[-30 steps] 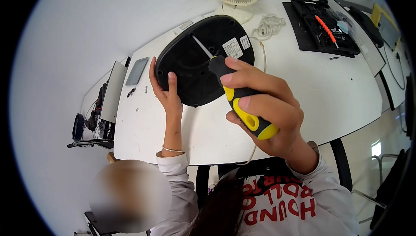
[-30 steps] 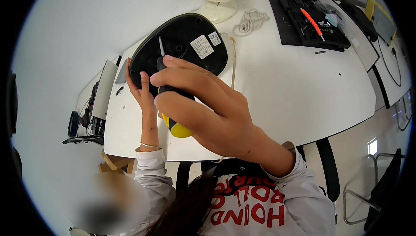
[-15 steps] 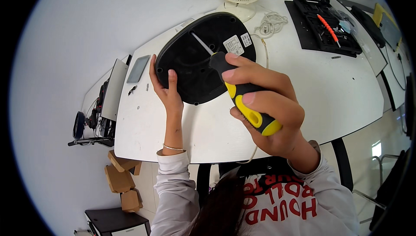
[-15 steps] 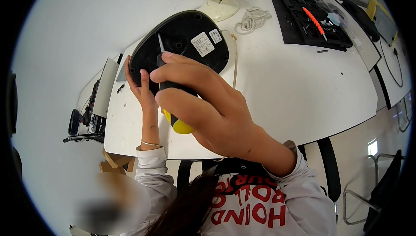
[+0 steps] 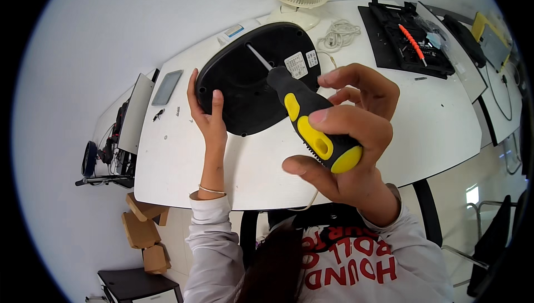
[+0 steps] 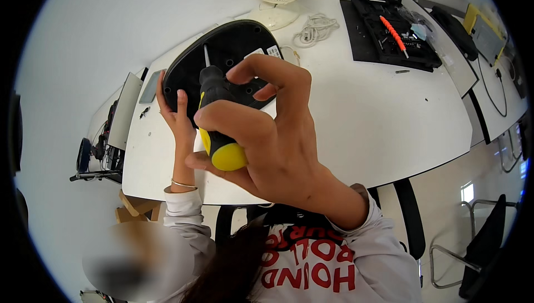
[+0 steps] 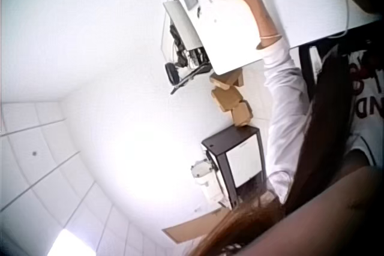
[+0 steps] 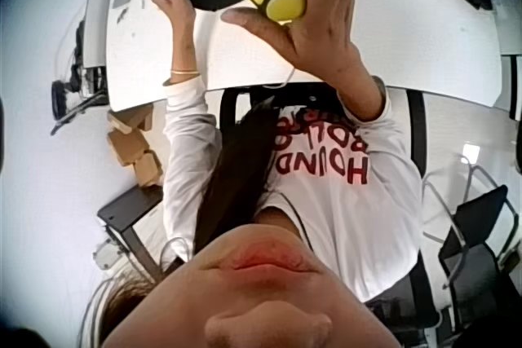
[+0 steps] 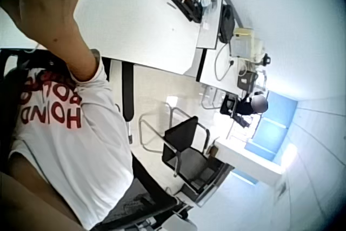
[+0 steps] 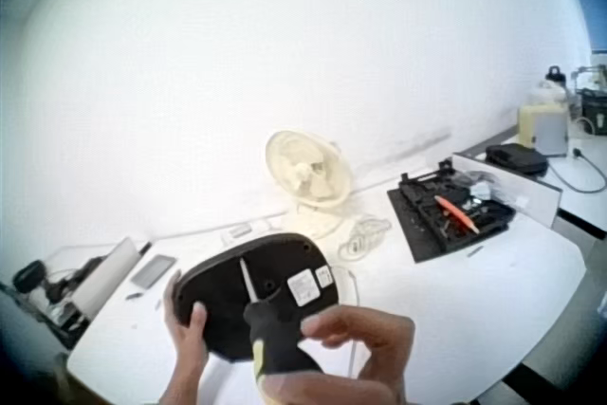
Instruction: The person uses a screwdriver to remove screws from the back of a white table fan's motor housing and then from the base. They place the removed screws on the table and reposition the fan to access different screw locations.
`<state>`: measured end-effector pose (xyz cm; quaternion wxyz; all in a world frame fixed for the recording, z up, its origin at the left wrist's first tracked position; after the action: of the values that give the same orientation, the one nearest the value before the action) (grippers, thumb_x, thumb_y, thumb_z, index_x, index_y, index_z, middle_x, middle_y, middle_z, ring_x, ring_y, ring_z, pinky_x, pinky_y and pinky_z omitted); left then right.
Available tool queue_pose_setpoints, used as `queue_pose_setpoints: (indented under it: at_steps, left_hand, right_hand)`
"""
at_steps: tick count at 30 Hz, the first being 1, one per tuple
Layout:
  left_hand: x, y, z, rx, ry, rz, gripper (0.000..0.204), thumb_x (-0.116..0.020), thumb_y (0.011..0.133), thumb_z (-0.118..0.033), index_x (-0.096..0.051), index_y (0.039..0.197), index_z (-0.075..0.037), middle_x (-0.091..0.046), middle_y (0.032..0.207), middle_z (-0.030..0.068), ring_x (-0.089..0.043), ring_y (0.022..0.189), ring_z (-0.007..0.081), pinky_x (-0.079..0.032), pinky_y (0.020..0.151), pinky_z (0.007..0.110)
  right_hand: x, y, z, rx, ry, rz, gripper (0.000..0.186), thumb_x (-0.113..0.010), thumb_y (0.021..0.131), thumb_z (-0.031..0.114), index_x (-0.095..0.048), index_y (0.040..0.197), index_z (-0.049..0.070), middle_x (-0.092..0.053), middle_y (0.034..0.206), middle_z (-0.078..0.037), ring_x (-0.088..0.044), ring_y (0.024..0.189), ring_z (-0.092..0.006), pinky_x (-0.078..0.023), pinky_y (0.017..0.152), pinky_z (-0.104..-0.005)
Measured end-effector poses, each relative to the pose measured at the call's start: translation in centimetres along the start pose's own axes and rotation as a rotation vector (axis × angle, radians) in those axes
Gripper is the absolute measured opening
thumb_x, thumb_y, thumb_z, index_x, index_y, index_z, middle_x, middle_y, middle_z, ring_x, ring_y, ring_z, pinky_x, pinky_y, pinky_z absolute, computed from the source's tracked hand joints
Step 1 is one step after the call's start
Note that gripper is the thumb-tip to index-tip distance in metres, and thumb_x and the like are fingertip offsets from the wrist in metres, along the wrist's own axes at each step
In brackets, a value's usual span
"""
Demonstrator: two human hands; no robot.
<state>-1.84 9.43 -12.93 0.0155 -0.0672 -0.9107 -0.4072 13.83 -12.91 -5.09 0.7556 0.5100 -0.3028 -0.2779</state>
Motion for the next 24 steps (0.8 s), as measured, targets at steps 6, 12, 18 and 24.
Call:
queue_pose_setpoints:
  at_steps: [6, 12, 18, 24]
  left_hand:
    - [0.6, 0.1, 0.1, -0.001, 0.000, -0.028, 0.058, -0.062, 0.086, -0.028, -0.039, 0.133, -0.003, -0.044, 0.131, 0.0124, -0.045, 0.118, 0.0216, -0.032, 0.102, 0.033]
    - [1.1, 0.4, 1.0, 0.052, -0.164, -0.075, 0.057, -0.062, 0.086, -0.026, -0.039, 0.133, -0.003, -0.045, 0.130, 0.0119, -0.045, 0.118, 0.0212, -0.032, 0.102, 0.033]
    - [0.2, 0.0, 0.3, 0.016, -0.067, -0.017, 0.055, -0.062, 0.085, -0.024, -0.041, 0.132, -0.004, -0.048, 0.127, 0.0129, -0.047, 0.115, 0.0211, -0.033, 0.100, 0.032]
    - [0.2, -0.4, -0.4, -0.011, 0.012, -0.002, 0.056, -0.063, 0.085, -0.025, -0.041, 0.132, -0.004, -0.047, 0.127, 0.0131, -0.047, 0.114, 0.0212, -0.034, 0.099, 0.032]
  right_hand:
    - [0.1, -0.3, -0.3, 0.035, 0.042, -0.025, 0.051, -0.078, 0.069, 0.010, -0.047, 0.109, 0.011, -0.042, 0.110, -0.017, -0.051, 0.093, -0.0216, -0.050, 0.070, -0.0274]
    - [0.8, -0.2, -0.2, 0.056, 0.043, -0.143, 0.042, -0.075, 0.065, 0.006, -0.059, 0.104, 0.007, -0.058, 0.102, -0.015, -0.060, 0.085, -0.0244, -0.052, 0.068, -0.0295]
    - [0.1, -0.1, 0.3, 0.095, 0.100, -0.197, 0.047, -0.074, 0.060, 0.007, -0.056, 0.103, 0.011, -0.056, 0.106, -0.015, -0.056, 0.092, -0.0298, -0.048, 0.070, -0.0331]
    - [0.5, -0.2, 0.8, 0.051, -0.038, -0.082, 0.051, -0.080, 0.064, 0.015, -0.050, 0.106, 0.016, -0.043, 0.113, -0.017, -0.050, 0.090, -0.0230, -0.043, 0.064, -0.0270]
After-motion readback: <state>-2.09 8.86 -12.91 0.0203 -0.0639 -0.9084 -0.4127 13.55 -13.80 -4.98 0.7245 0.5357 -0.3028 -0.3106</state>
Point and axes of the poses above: each hand's wrist, its own y-axis towards the middle knuckle, its own x-axis out of the back of the hand, z = x × y, the point moved 10 cm from there along y, towards the middle knuckle
